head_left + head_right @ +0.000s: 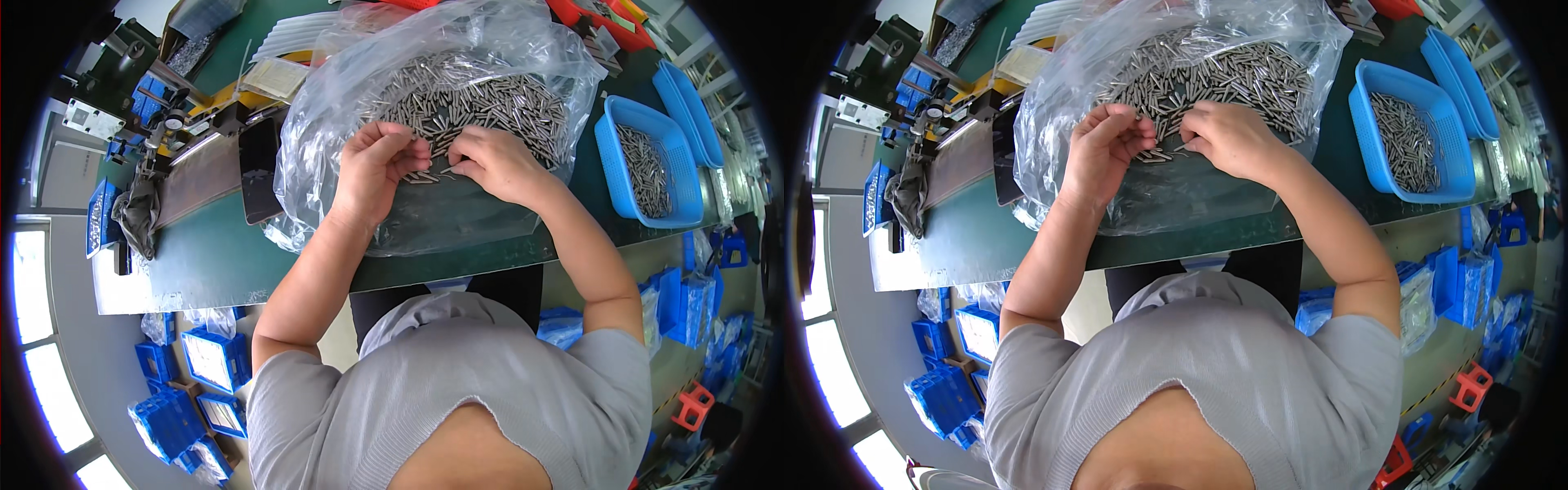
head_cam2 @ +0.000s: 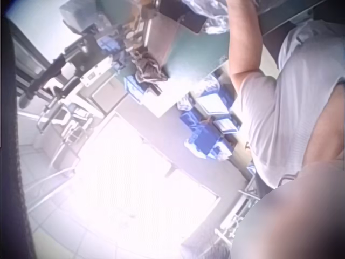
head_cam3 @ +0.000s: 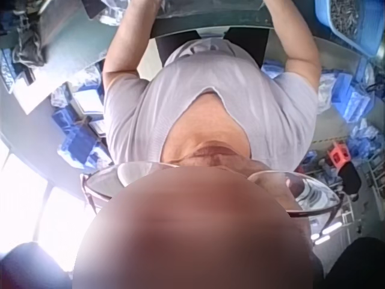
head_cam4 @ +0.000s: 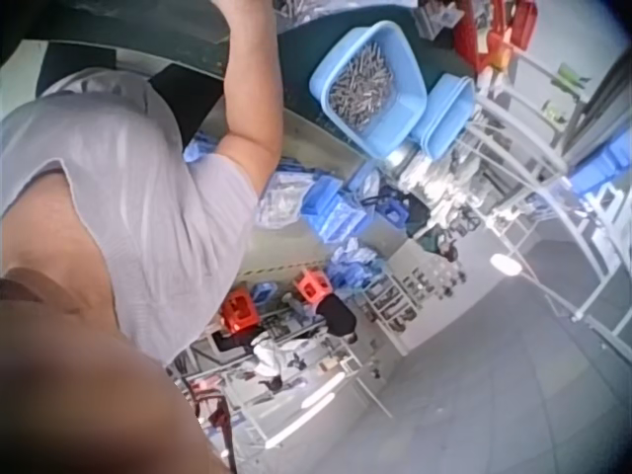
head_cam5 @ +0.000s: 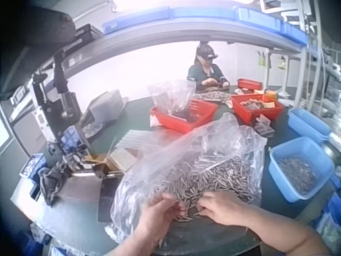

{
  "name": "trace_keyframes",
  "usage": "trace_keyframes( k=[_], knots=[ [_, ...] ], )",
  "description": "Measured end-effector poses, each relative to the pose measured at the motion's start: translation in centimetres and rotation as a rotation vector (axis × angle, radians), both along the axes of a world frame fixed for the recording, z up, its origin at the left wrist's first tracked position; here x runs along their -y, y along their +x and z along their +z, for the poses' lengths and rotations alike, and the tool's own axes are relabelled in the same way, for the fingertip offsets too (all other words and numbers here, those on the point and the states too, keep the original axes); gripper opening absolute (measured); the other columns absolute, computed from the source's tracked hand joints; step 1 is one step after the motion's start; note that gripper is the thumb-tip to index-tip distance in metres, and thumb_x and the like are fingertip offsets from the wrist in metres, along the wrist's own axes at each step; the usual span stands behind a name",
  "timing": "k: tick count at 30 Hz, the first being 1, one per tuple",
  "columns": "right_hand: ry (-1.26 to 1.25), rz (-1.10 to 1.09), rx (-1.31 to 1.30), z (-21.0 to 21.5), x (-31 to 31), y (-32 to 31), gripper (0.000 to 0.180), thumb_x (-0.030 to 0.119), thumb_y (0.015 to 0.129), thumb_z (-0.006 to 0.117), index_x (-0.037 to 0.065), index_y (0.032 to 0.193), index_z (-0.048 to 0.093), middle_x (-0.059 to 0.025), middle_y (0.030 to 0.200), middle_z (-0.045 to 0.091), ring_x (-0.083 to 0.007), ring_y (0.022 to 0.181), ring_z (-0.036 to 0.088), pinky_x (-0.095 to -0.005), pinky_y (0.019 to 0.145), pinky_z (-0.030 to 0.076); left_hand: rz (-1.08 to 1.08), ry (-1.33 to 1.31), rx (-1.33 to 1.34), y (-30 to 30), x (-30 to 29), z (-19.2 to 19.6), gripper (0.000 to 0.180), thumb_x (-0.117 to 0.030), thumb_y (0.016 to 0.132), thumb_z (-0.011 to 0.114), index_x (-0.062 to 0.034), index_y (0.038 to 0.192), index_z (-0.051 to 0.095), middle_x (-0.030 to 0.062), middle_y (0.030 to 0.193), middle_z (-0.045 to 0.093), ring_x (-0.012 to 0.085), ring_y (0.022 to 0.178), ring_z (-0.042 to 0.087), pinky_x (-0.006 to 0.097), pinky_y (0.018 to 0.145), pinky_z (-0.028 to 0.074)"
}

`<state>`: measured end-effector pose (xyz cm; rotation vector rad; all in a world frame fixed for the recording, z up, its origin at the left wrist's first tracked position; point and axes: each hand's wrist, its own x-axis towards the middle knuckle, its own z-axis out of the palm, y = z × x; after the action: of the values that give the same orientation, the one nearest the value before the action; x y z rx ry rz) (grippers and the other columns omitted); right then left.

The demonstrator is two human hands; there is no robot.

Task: Sorting small metal pins from a large plastic bag into blue bins on a workbench.

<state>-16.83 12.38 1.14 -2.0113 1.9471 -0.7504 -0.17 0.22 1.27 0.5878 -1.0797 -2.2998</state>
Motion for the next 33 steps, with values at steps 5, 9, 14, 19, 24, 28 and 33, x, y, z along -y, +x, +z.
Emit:
trace_keyframes(
  k=[5, 9, 14, 19, 24, 28, 33],
  knots=[
    [-0.133, -0.041, 0.217, 0.2, 0.2, -0.5, 0.011, 0.013, 0.081, 0.063, 0.004, 0.085, 0.058, -0.0086, 0.081, 0.057, -0.0237, 0.071, 0.057, -0.0330, 0.065, 0.045, -0.092, -0.012, 0.029, 0.0, -0.1, 0.0, 0.006, -0.003, 0.086, 0.053, 0.0022, 0.088, 0.054, 0.0150, 0.078, 0.063, 0.0211, 0.069, 0.063, 0.031, 0.065, 0.055],
    [-0.017, -0.138, 0.560, 1.6, 0.0, 0.0, 0.014, 0.015, 0.087, 0.058, 0.001, 0.085, 0.056, -0.0017, 0.076, 0.054, -0.0092, 0.069, 0.049, -0.0245, 0.063, 0.042, -0.204, -0.018, 0.035, -0.1, -0.2, -0.1, 0.005, -0.002, 0.085, 0.052, 0.0023, 0.088, 0.054, 0.0153, 0.078, 0.063, 0.0213, 0.070, 0.063, 0.031, 0.066, 0.055],
    [-0.086, -0.127, 0.579, 1.5, 0.2, 0.5, 0.014, 0.015, 0.088, 0.058, 0.001, 0.085, 0.056, -0.0001, 0.075, 0.054, -0.0068, 0.069, 0.047, -0.0222, 0.063, 0.040, -0.269, -0.035, 0.034, -0.1, -0.4, -0.4, 0.006, -0.003, 0.086, 0.052, 0.0017, 0.088, 0.054, 0.0156, 0.080, 0.063, 0.0218, 0.072, 0.064, 0.031, 0.067, 0.054],
    [-0.228, -0.139, 0.564, 1.3, 0.3, 0.8, 0.015, 0.015, 0.085, 0.062, 0.001, 0.083, 0.060, -0.0039, 0.068, 0.058, -0.0091, 0.061, 0.052, -0.0245, 0.057, 0.042, -0.287, -0.043, 0.036, -0.2, -0.4, -0.5, 0.006, -0.004, 0.087, 0.051, 0.0006, 0.089, 0.054, 0.0157, 0.082, 0.063, 0.0225, 0.074, 0.064, 0.032, 0.068, 0.054],
    [-0.283, -0.139, 0.527, 1.2, 0.4, 0.9, 0.014, 0.015, 0.084, 0.064, 0.002, 0.082, 0.060, -0.0041, 0.071, 0.059, -0.0110, 0.062, 0.055, -0.0244, 0.057, 0.043, -0.286, -0.001, 0.008, -0.2, -0.5, -0.4, 0.006, -0.003, 0.086, 0.054, 0.0025, 0.088, 0.054, 0.0159, 0.082, 0.063, 0.0225, 0.074, 0.064, 0.033, 0.069, 0.055],
    [-0.157, -0.099, 0.540, 1.7, 0.2, 1.2, 0.012, 0.013, 0.086, 0.060, 0.001, 0.085, 0.058, -0.0017, 0.075, 0.056, -0.0075, 0.070, 0.051, -0.0227, 0.065, 0.042, -0.281, 0.020, -0.018, -0.2, -0.5, -0.6, 0.006, -0.003, 0.086, 0.054, 0.0025, 0.089, 0.055, 0.0157, 0.082, 0.063, 0.0225, 0.076, 0.065, 0.033, 0.070, 0.055],
    [-0.161, -0.081, 0.768, 0.0, 0.8, 1.1, 0.018, 0.019, 0.085, 0.063, 0.001, 0.083, 0.061, -0.0019, 0.072, 0.061, -0.0067, 0.064, 0.054, -0.0233, 0.057, 0.044, -0.268, 0.011, -0.017, -0.4, -0.6, -0.5, 0.007, -0.003, 0.086, 0.054, 0.0026, 0.090, 0.056, 0.0152, 0.082, 0.064, 0.0224, 0.075, 0.064, 0.033, 0.070, 0.055]
  ],
)
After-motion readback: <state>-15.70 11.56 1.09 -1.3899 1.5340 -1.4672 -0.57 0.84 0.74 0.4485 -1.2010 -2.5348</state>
